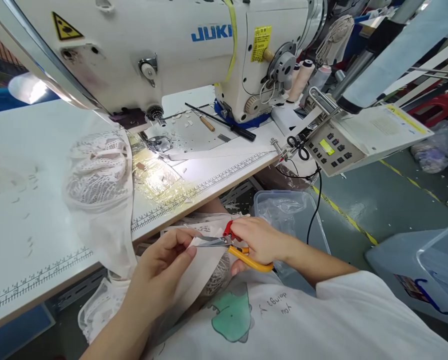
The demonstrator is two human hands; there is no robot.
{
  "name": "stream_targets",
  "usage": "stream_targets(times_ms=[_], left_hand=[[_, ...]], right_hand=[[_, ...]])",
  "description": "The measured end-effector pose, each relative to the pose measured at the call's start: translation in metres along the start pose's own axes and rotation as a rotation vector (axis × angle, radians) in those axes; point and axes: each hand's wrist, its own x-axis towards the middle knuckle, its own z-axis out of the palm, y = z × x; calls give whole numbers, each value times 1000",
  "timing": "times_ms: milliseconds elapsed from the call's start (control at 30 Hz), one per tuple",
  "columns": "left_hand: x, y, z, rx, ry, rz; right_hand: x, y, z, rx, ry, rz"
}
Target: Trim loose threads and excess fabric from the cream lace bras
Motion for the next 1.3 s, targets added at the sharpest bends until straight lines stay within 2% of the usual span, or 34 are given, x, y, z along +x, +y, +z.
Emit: stream_targets(times_ms=[433,633,733,867,933,1100,1300], left_hand=[[3,-7,-2,-63,43,13],[4,-5,0,-58,67,-10],[3,-2,-1,-51,37,-10],[1,0,-3,-4,40,-10],[-1,0,-3,0,32,5],[-5,3,-2,25,26,50],[-8,0,-9,235,125,73]], right_hand=[[3,-8,-3,7,31,55],[4,-5,8,67,41,56],[2,0,13,172,118,41],[0,1,9,399,380,69],[1,-5,4,484,464,60],[10,-26,2,701,419,-12],[10,-32,9,767,411,41]])
